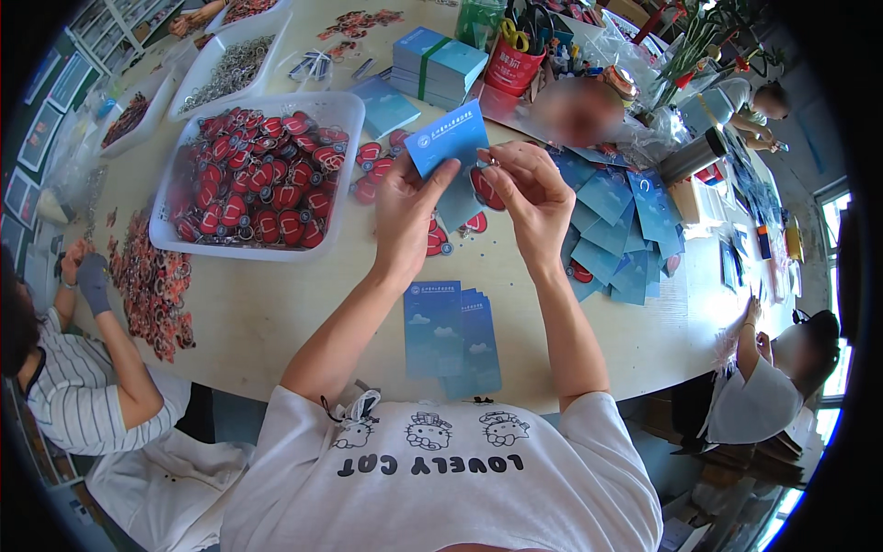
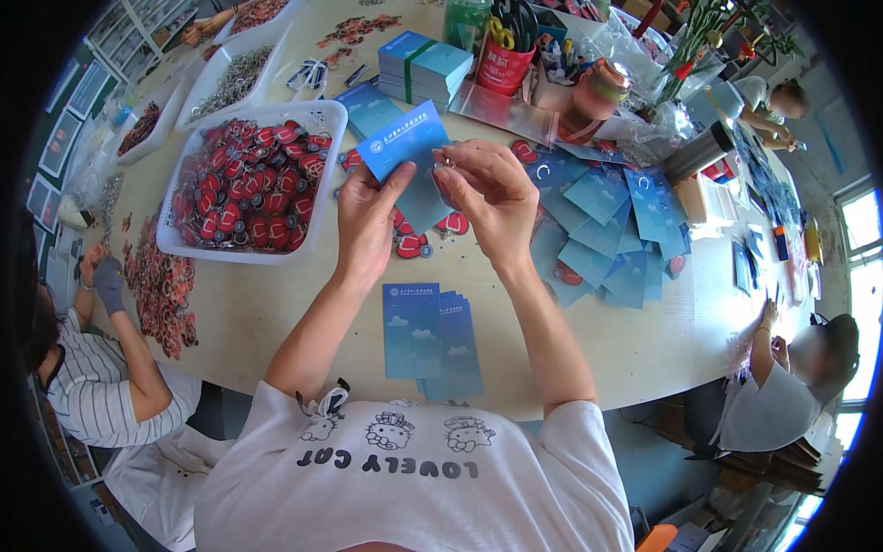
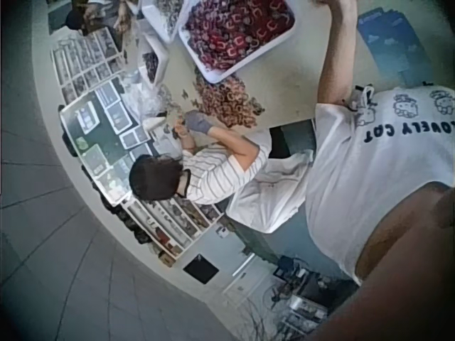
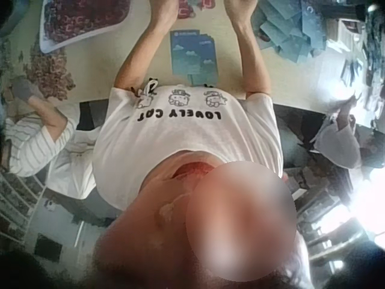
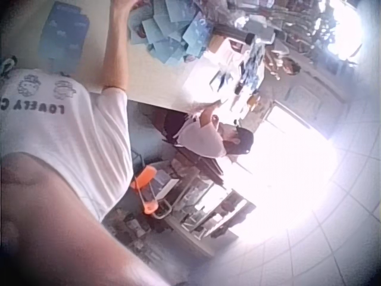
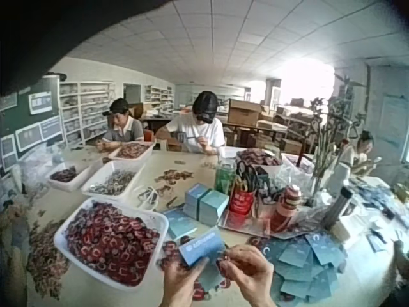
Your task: The person assembles heart-shaped keychains by attaching them to blue cardboard tags. They pick up a keychain from a pile on the table, thread the metal ring through a hole in the tag, and place the finished unit into a growing stack. The process is repeated continuously throughout the clip.
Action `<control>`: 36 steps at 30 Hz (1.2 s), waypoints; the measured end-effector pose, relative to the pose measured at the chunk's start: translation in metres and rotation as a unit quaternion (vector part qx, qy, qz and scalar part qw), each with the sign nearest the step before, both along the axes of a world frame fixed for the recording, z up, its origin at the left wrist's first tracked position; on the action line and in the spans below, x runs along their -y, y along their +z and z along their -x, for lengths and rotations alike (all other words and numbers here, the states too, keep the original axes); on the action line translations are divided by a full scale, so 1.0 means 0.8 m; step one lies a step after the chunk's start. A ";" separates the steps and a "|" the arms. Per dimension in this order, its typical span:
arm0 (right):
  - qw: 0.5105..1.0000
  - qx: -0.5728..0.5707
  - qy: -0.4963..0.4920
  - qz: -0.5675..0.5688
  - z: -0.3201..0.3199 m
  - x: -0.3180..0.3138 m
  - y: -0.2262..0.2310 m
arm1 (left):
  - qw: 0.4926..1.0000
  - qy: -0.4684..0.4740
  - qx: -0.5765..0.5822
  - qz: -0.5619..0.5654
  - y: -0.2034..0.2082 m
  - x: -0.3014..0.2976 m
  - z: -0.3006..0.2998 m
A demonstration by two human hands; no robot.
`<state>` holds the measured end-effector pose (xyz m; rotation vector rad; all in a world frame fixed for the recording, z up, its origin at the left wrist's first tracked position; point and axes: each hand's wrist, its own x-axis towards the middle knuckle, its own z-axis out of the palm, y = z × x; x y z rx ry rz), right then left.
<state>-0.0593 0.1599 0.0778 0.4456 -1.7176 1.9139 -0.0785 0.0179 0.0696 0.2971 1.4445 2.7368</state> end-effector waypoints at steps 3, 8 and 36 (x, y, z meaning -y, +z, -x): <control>0.999 0.028 0.025 0.022 -0.004 -0.001 -0.002 | 0.999 -0.042 0.013 -0.031 -0.005 0.001 -0.003; 0.992 0.096 0.015 0.075 -0.012 0.015 0.012 | 0.998 -0.044 0.018 -0.028 -0.007 0.000 -0.004; 0.996 0.066 -0.054 -0.030 -0.014 0.005 0.046 | 0.985 0.041 -0.144 0.088 0.018 0.001 -0.020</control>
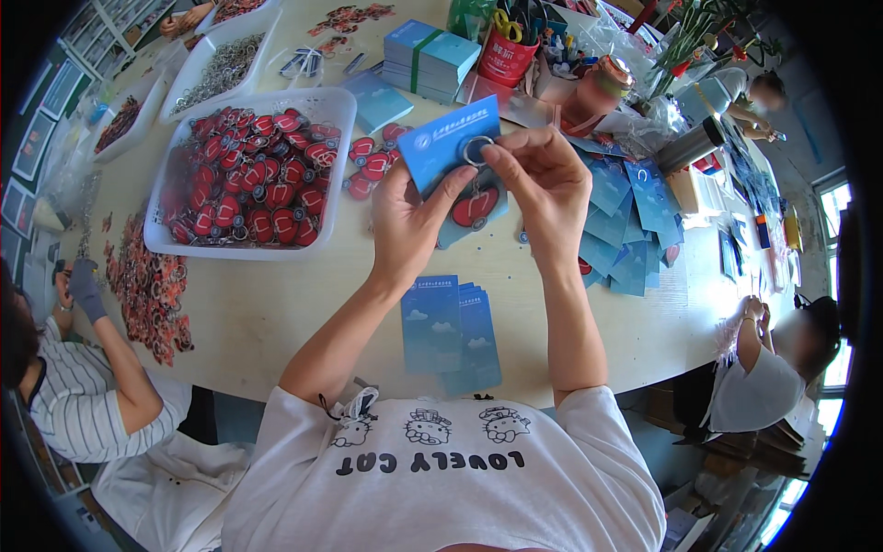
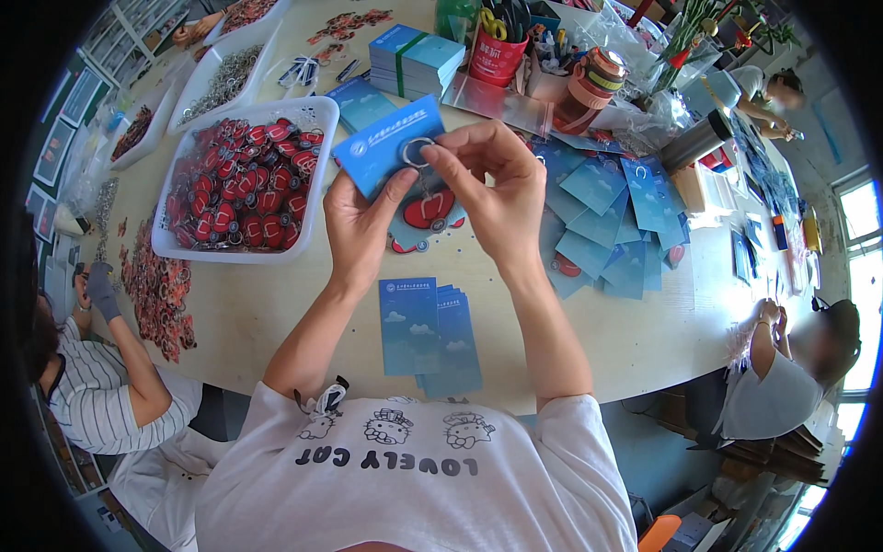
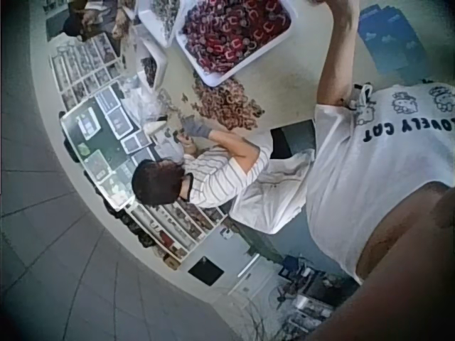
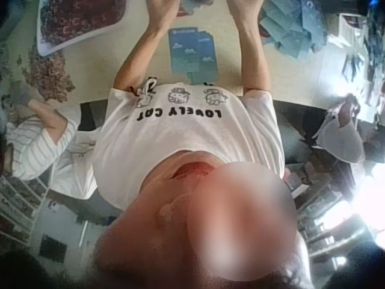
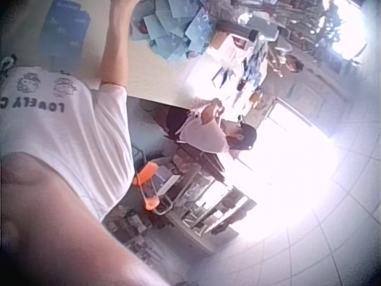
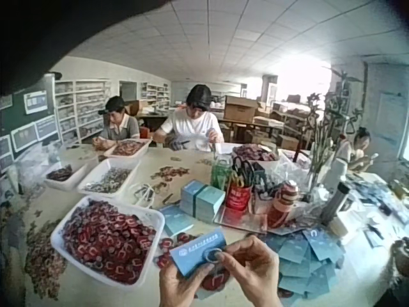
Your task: The person assembles heart-shaped keychains by attaching them to blue cardboard tags. They pick up a keychain from a pile on the table, thread the metal ring through a hole in the tag, and place the finished unit into a growing stack. The process is repeated continuously throughout the clip.
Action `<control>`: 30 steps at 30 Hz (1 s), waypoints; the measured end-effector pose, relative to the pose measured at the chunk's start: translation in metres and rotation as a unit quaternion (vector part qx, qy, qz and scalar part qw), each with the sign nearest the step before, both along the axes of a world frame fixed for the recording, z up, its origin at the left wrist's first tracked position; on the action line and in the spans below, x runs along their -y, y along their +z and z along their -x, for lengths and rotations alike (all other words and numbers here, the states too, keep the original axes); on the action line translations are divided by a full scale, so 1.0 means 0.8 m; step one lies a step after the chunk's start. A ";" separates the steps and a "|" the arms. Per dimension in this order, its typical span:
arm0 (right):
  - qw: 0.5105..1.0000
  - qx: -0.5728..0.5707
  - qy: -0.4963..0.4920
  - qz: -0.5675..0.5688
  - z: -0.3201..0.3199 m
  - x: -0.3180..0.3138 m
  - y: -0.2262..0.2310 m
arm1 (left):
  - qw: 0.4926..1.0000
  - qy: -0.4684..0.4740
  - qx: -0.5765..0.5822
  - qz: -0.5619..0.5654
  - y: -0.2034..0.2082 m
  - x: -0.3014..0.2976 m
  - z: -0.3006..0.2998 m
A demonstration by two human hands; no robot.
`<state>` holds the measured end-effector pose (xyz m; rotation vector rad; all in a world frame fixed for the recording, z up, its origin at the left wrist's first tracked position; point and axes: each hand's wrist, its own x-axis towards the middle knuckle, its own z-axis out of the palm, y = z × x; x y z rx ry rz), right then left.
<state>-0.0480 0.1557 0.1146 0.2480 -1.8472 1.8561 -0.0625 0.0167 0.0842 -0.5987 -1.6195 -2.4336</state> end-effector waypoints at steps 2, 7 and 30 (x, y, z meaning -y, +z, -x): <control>1.000 0.005 -0.017 0.013 -0.004 0.013 0.004 | 0.998 0.024 0.016 0.051 0.006 0.002 -0.005; 0.998 0.006 -0.053 -0.038 -0.010 0.021 0.003 | 0.996 0.068 -0.055 0.027 0.003 -0.008 -0.013; 0.997 0.037 0.042 -0.050 -0.018 0.025 0.006 | 1.000 -0.006 -0.013 0.020 -0.001 0.001 -0.019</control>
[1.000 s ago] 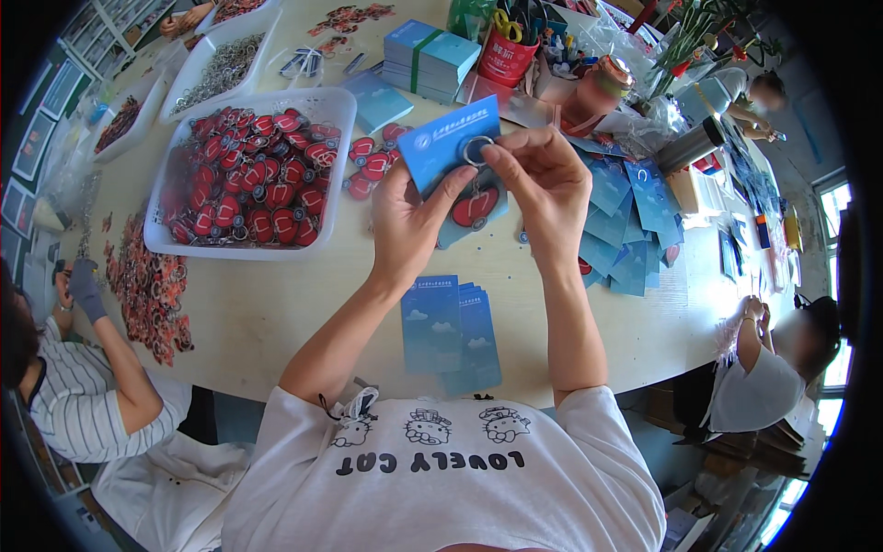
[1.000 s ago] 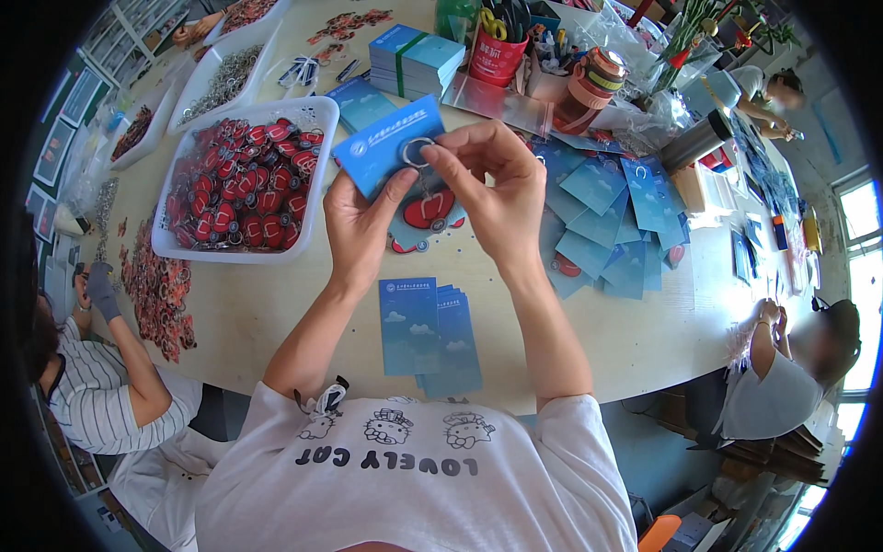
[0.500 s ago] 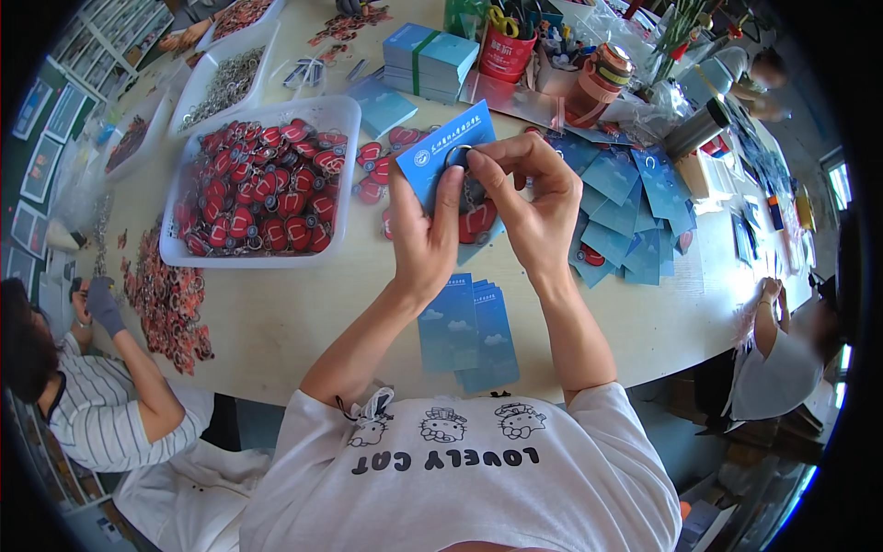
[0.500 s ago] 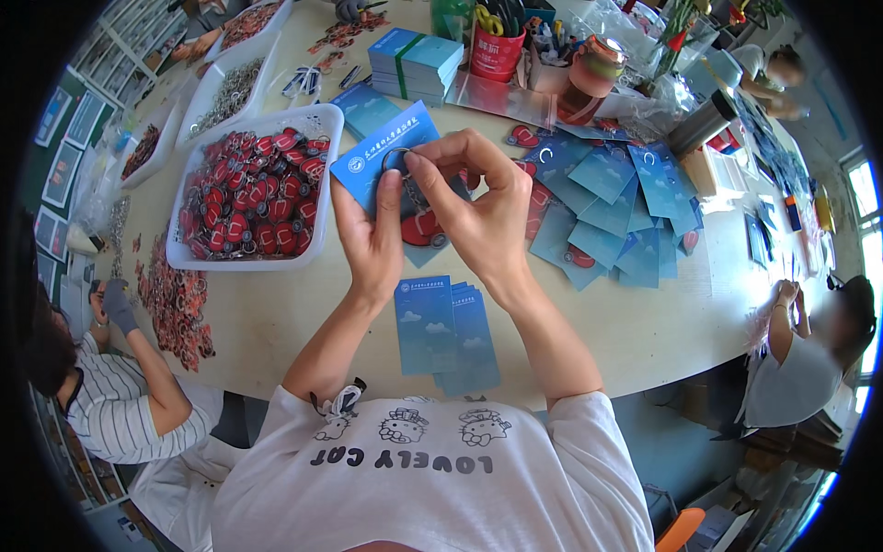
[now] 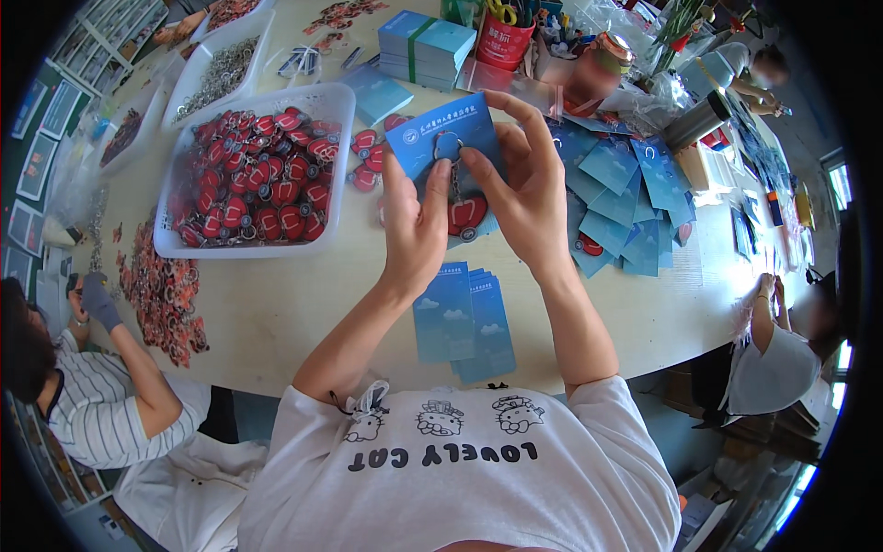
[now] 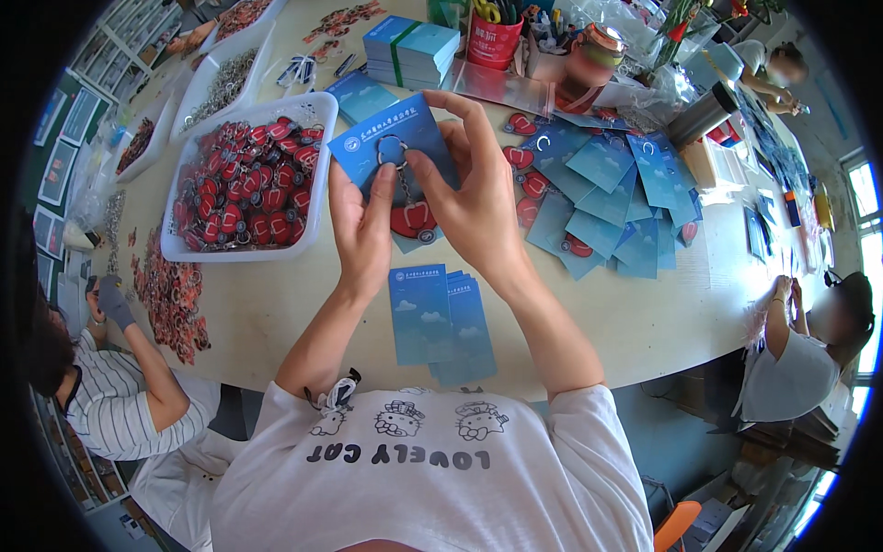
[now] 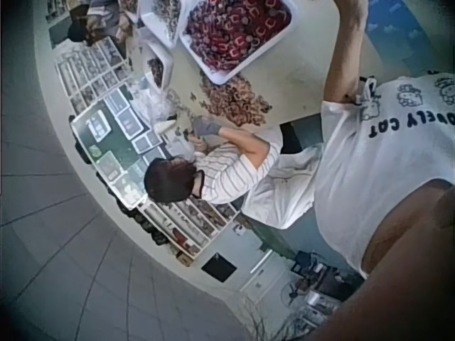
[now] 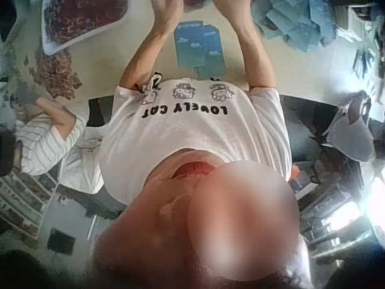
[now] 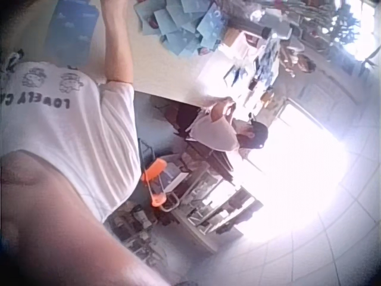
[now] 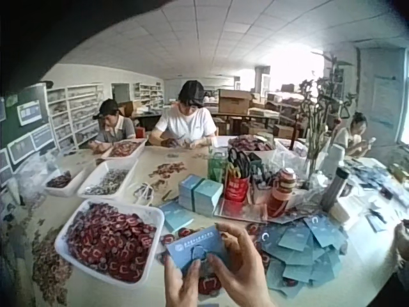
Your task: The person assembles heart-shaped keychains by attaching them to blue cardboard tags. They pick up a keychain from a pile on the table, thread the metal ring through a hole in the tag, and place the finished unit into a growing stack. The process is repeated continuously throughout the clip.
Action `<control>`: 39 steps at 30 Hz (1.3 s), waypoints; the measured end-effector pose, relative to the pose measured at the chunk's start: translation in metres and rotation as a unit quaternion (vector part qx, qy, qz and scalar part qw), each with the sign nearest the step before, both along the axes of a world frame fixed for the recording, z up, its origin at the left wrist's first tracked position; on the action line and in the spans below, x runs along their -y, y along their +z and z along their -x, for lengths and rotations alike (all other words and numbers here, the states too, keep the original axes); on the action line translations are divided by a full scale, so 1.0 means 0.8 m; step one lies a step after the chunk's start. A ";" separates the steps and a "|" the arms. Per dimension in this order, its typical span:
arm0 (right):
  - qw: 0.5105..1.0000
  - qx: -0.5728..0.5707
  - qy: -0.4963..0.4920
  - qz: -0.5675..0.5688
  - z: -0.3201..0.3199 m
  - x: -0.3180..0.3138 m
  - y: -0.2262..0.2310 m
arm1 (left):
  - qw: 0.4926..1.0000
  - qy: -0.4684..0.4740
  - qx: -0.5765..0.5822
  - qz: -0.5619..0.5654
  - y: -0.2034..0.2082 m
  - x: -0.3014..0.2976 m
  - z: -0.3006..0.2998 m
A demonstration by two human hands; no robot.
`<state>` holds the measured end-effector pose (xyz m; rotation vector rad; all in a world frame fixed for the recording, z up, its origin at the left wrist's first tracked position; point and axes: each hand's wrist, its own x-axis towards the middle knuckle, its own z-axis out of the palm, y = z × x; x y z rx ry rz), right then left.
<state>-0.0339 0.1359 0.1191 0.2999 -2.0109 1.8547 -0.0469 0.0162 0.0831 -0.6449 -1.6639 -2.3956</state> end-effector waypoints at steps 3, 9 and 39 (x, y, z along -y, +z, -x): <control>1.000 -0.013 0.001 0.015 0.000 -0.003 -0.011 | 0.999 -0.031 0.003 0.016 -0.010 -0.003 0.001; 0.993 0.050 -0.110 -0.008 -0.031 -0.137 -0.049 | 0.931 0.002 -0.144 0.336 -0.044 0.026 -0.031; 0.980 -0.048 0.054 -0.186 0.053 -0.013 -0.050 | 0.977 0.076 0.195 0.039 -0.072 0.109 -0.046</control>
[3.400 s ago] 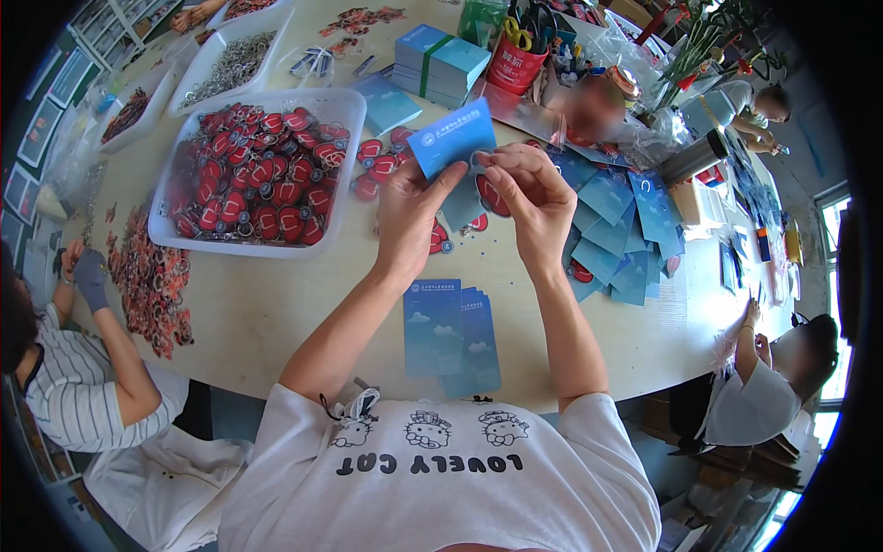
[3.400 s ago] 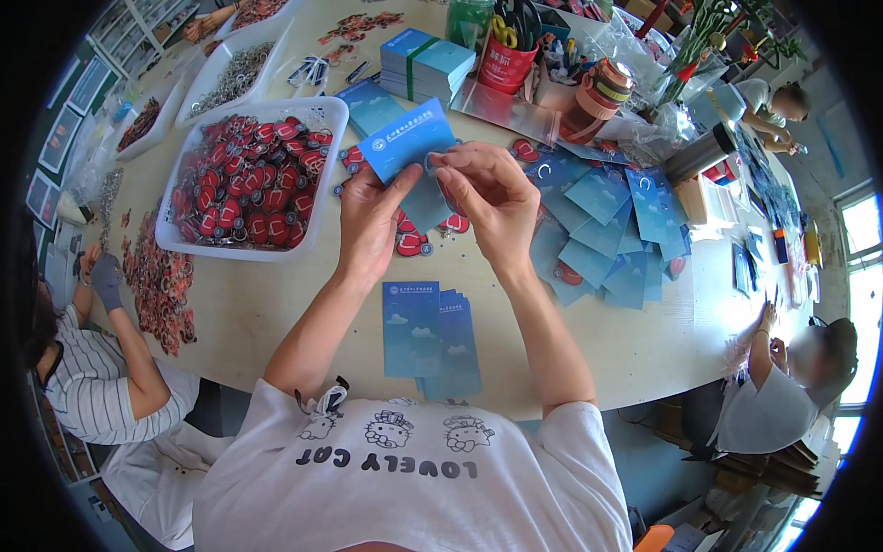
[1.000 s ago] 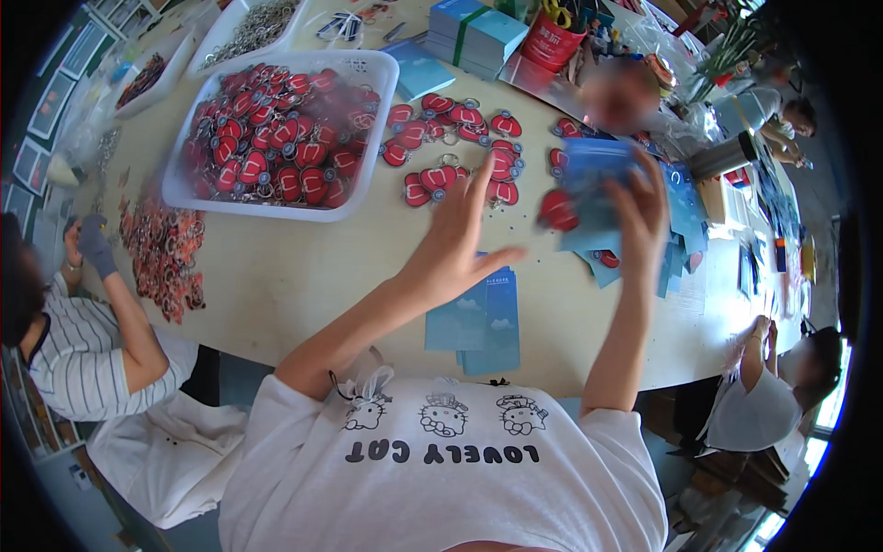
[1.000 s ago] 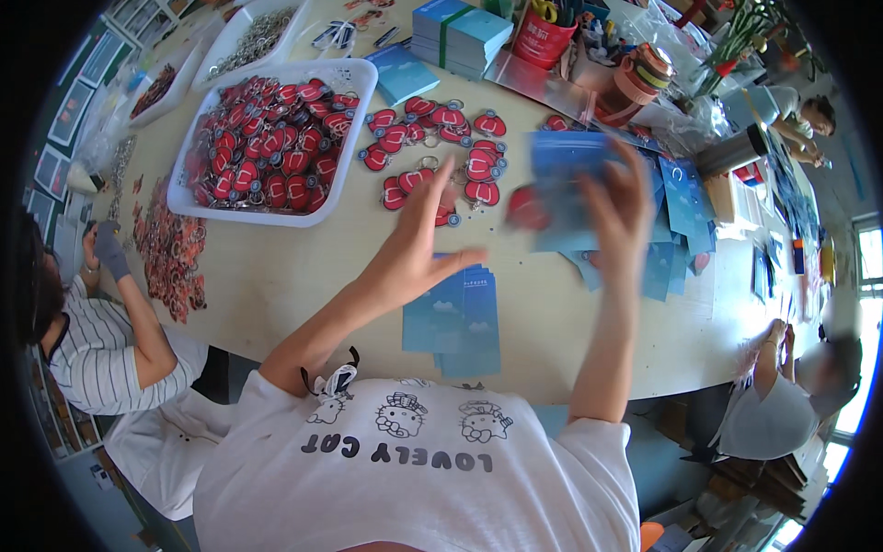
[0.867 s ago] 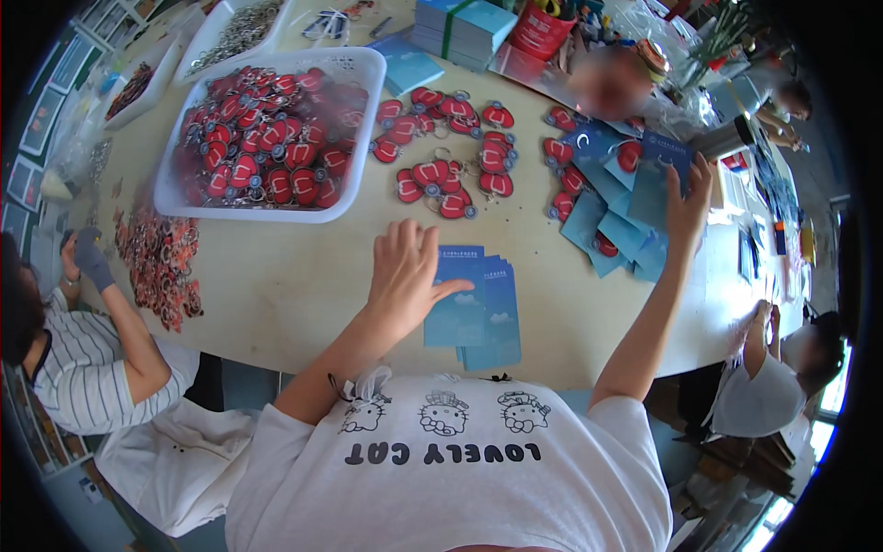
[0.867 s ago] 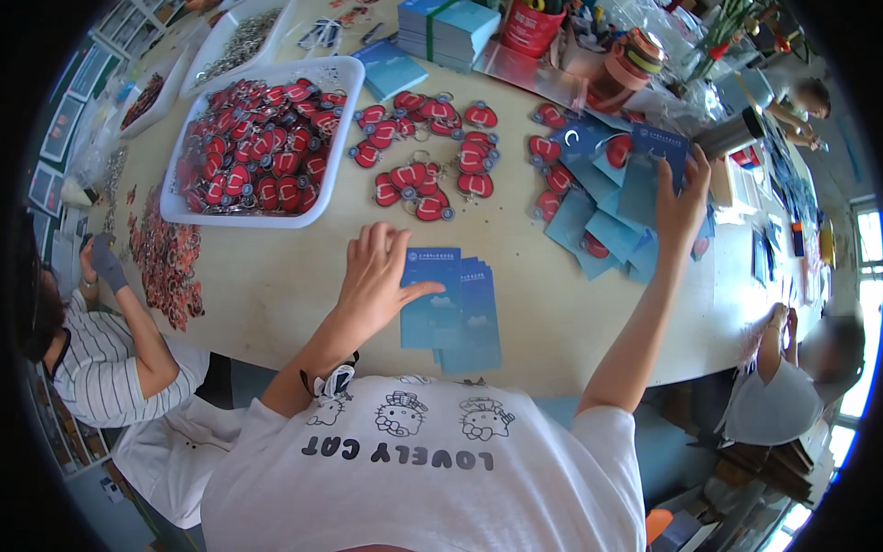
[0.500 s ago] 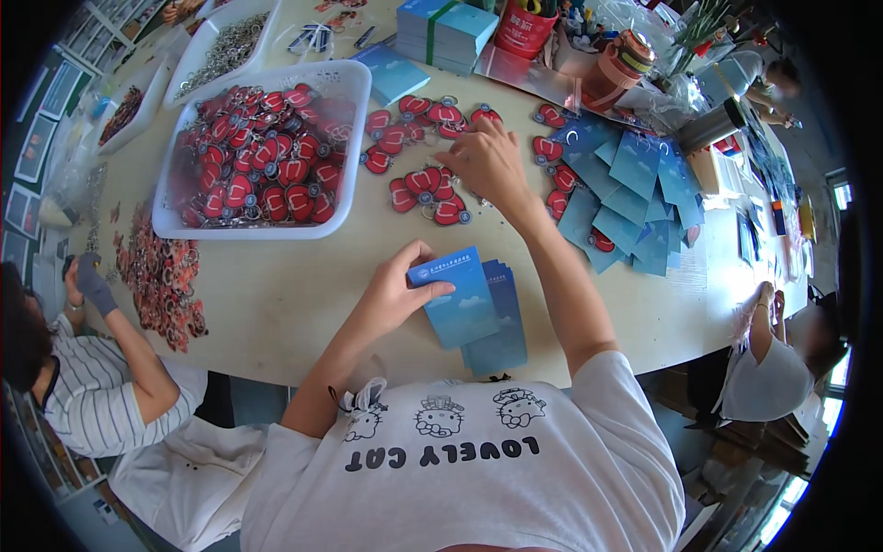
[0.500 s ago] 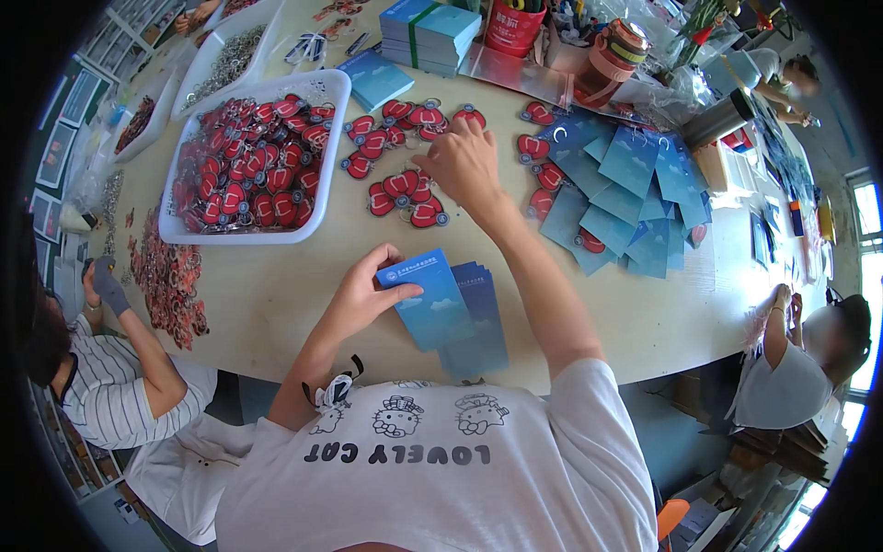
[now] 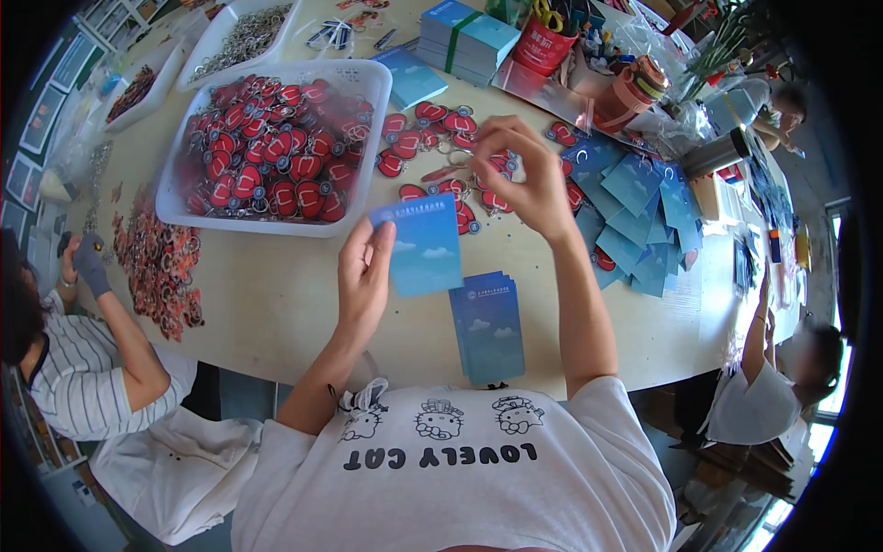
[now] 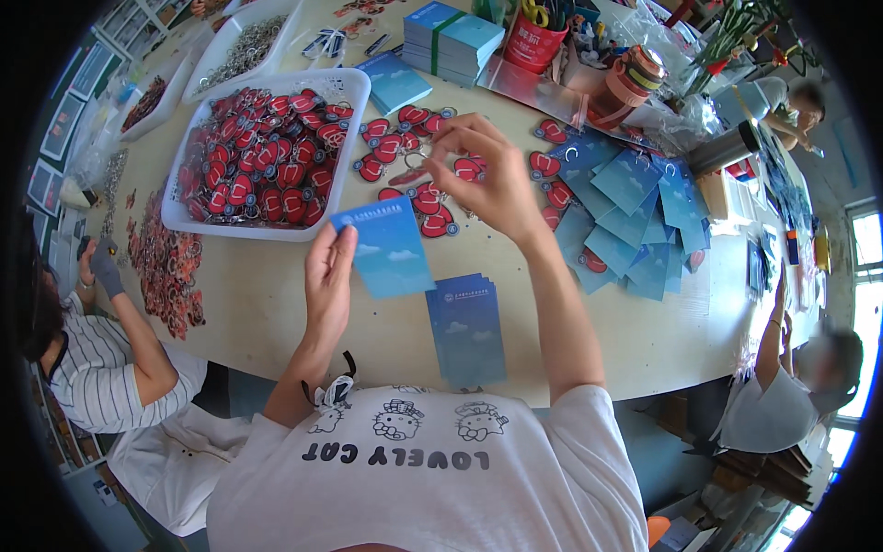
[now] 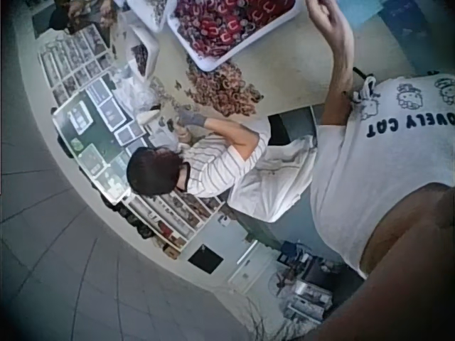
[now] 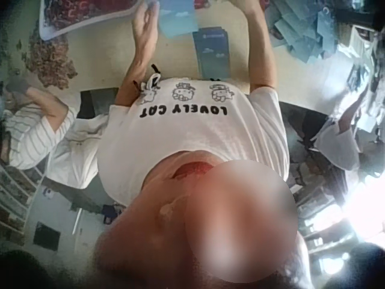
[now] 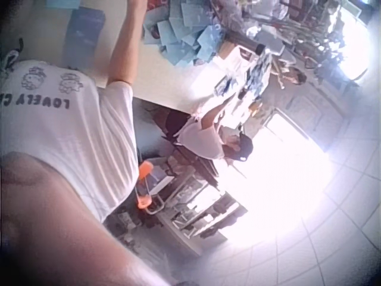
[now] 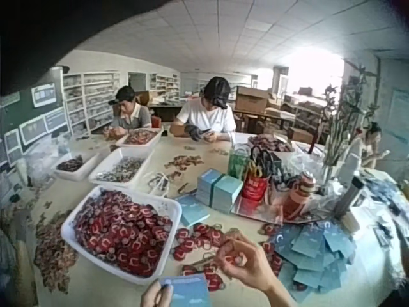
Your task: The person assembles heart-shaped keychains by attaching them to blue cardboard tags. They pick up a keychain from a pile on the table, thread the metal ring through a hole in the tag, and place the finished unit into a growing stack. The process is repeated continuously throughout the clip.
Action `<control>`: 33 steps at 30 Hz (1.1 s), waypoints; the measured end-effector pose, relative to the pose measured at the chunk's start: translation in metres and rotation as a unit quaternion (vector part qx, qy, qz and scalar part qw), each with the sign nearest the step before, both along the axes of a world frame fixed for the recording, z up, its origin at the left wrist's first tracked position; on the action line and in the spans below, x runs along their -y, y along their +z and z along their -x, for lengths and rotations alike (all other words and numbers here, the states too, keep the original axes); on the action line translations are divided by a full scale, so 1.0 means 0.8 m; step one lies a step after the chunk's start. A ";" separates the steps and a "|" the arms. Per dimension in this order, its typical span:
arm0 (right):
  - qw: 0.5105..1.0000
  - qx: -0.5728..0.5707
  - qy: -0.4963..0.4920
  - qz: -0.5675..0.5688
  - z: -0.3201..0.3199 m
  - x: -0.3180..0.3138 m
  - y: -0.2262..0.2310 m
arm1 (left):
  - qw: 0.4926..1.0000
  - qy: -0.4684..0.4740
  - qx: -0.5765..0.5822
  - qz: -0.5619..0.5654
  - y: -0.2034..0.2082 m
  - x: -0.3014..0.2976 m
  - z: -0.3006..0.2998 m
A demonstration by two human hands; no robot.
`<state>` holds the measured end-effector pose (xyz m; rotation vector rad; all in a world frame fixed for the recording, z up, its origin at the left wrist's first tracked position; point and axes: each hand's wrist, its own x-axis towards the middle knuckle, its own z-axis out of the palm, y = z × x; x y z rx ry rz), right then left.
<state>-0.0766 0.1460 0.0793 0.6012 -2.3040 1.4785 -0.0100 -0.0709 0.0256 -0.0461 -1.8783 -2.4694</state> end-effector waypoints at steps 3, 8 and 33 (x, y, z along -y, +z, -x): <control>1.000 -0.019 0.015 0.003 -0.024 -0.017 0.033 | 0.959 0.130 -0.191 0.164 0.010 -0.005 0.011; 0.996 -0.053 -0.022 -0.064 -0.052 0.002 0.050 | 0.983 0.064 -0.174 0.013 0.052 -0.051 0.034; 0.961 0.011 -0.007 0.276 -0.083 0.051 0.059 | 0.986 -0.079 -0.114 -0.096 0.094 -0.063 0.006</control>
